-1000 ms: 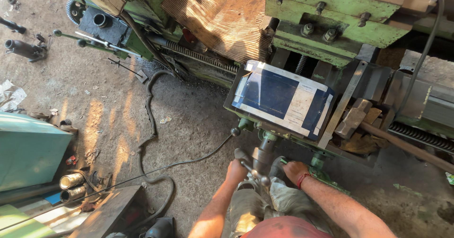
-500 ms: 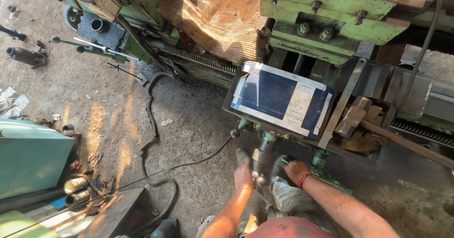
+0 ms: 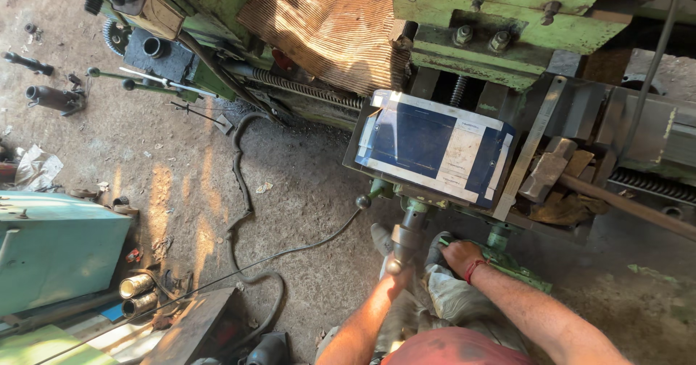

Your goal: The person operates a green milling machine, using a hand crank to lower the spindle and a green tool to adjust the workpiece. The person continues to adjust the machine and workpiece throughout the clip.

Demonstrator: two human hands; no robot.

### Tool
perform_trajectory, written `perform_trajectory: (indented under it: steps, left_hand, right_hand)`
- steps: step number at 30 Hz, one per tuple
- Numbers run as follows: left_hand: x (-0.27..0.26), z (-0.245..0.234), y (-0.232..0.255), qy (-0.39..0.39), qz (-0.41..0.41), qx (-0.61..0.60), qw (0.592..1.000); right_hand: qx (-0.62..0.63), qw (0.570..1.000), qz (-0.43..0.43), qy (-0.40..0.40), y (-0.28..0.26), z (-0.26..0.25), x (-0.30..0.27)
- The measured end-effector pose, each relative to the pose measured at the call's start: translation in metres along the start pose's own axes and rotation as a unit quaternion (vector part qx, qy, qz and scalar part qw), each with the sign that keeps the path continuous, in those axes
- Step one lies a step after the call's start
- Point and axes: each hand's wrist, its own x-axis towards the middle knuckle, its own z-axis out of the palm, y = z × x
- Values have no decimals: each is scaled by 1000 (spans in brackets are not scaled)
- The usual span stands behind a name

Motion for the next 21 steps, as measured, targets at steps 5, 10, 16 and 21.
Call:
perform_trajectory:
  steps: [5, 10, 16, 21]
  left_hand:
    - [-2, 9, 3, -67, -79, -92, 990]
    - [-7, 18, 17, -178, -214, -235, 931]
    - [-16, 24, 36, -278, -228, -400, 843]
    - [-23, 19, 49, -345, -227, -425, 805]
  right_hand:
    - [-5, 999, 13, -29, 0, 2, 1]
    - [-3, 999, 14, -33, 1, 2, 2]
    - [9, 1000, 11, -24, 0, 2, 0]
    - [23, 999, 15, -18, 3, 0, 1]
